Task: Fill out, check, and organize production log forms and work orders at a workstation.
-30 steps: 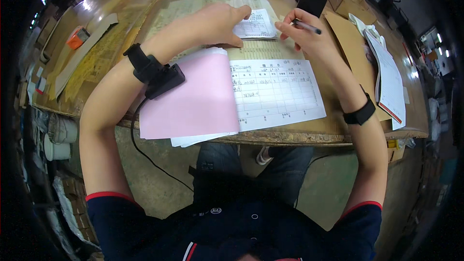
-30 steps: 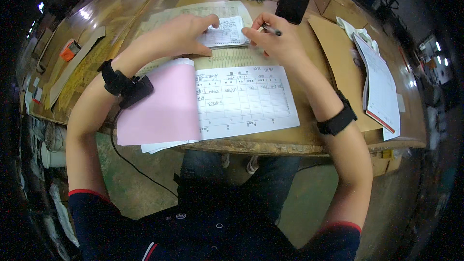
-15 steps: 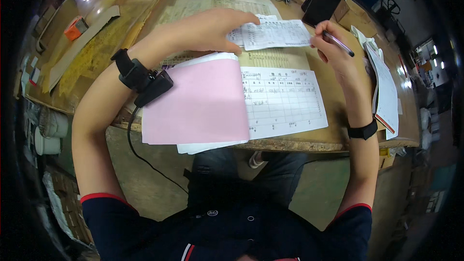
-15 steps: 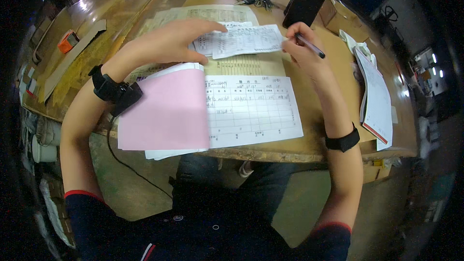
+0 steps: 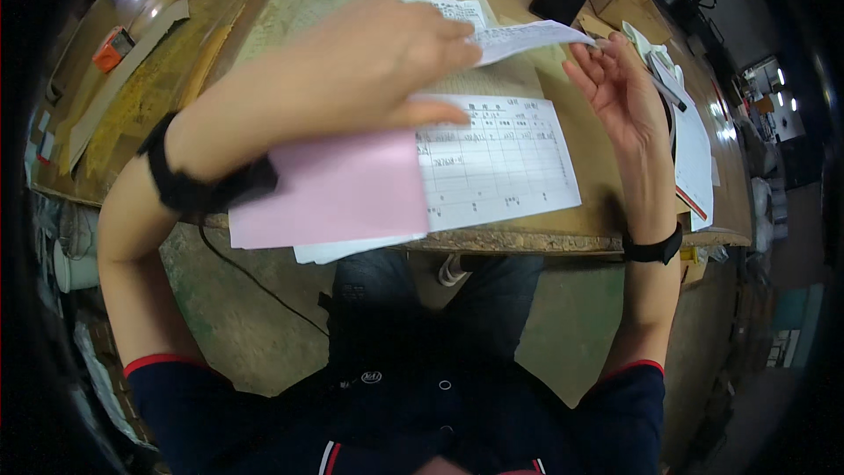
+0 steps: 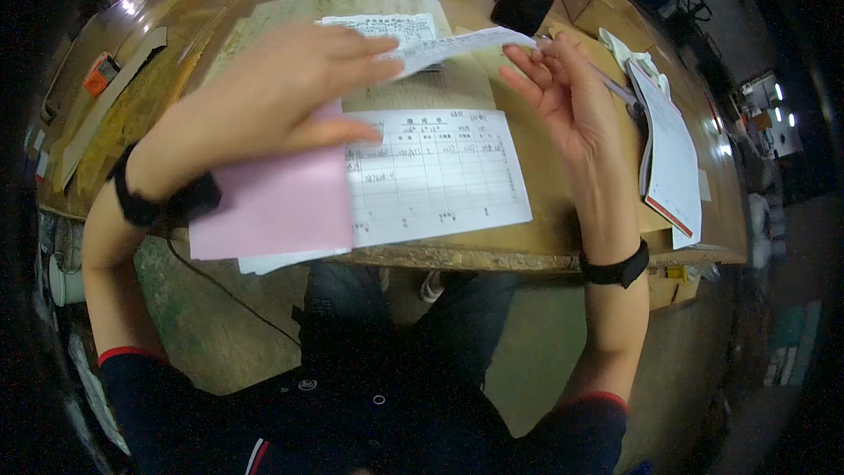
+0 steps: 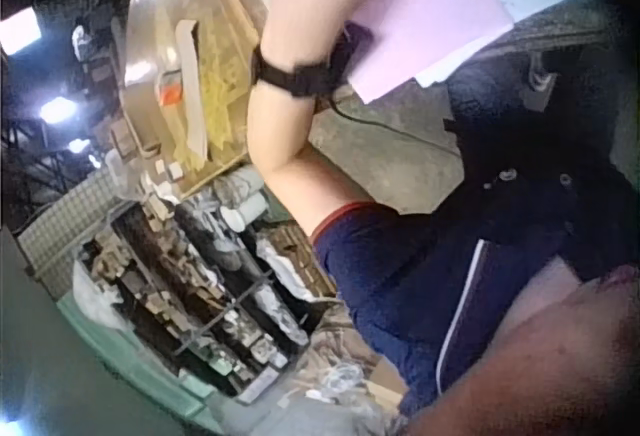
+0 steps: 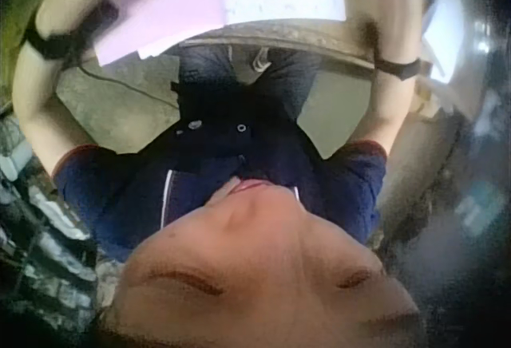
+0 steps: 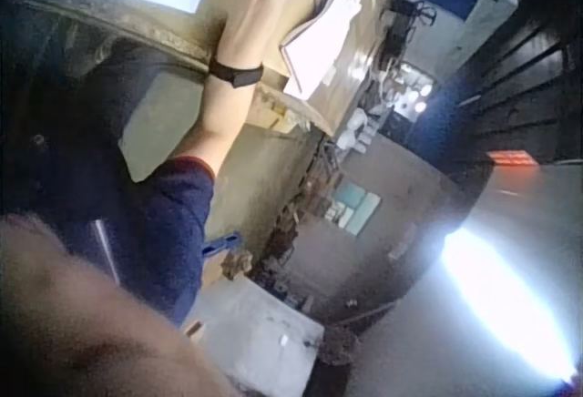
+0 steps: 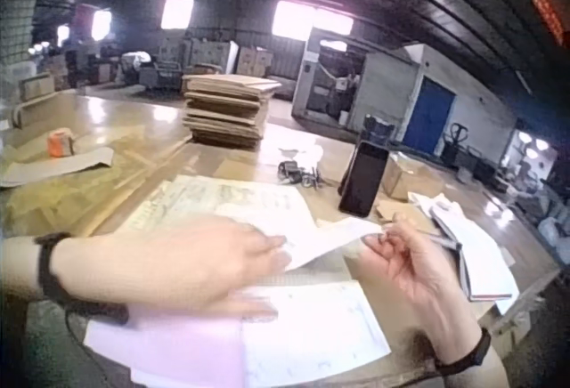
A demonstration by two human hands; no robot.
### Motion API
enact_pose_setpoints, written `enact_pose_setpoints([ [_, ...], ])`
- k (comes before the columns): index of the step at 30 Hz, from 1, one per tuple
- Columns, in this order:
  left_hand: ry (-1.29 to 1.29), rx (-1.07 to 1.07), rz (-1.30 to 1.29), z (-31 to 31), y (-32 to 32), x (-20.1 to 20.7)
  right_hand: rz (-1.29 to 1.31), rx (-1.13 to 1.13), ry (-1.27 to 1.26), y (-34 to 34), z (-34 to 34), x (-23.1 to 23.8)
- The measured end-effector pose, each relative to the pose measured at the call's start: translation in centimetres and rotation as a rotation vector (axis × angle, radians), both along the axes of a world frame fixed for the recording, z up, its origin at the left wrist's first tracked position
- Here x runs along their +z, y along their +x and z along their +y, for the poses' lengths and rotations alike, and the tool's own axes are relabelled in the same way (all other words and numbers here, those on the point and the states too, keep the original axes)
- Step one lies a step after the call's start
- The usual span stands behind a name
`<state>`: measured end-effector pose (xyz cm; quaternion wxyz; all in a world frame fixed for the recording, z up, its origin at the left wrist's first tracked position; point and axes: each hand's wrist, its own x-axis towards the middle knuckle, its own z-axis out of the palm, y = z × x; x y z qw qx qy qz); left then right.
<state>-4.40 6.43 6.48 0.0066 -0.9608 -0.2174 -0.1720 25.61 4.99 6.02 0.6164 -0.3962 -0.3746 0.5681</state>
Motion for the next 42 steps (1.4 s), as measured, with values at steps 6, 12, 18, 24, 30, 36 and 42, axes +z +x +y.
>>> enact_pose_setpoints([
  [6, 0.034, -0.095, 0.168, -8.4, -1.6, -2.3, -0.320, 0.025, -0.008, 2.8, -4.8, -1.3],
  [12, 0.187, 0.045, 0.141, -8.2, -1.9, -5.3, -0.198, 0.006, 0.136, 3.1, -6.1, -1.4],
  [18, 0.192, 0.237, 0.074, -7.3, -0.9, -4.2, 0.012, 0.061, 0.144, 0.8, -7.7, 0.7],
  [24, 0.296, 0.217, -0.410, -11.7, 5.8, -6.6, -0.171, 0.044, 0.019, 3.2, -11.2, -2.2],
  [30, 0.154, 0.154, -0.498, -12.3, 8.1, -9.9, -0.905, -0.388, 0.265, 4.8, -12.7, -2.9],
  [36, 0.114, 0.092, -0.519, -12.4, 7.5, -9.6, -0.727, 0.122, 0.095, -1.1, -11.5, -1.2],
  [42, 0.120, 0.086, -0.564, -12.4, 7.6, -10.4, -0.787, 0.186, 0.161, -2.4, -10.9, -4.1],
])
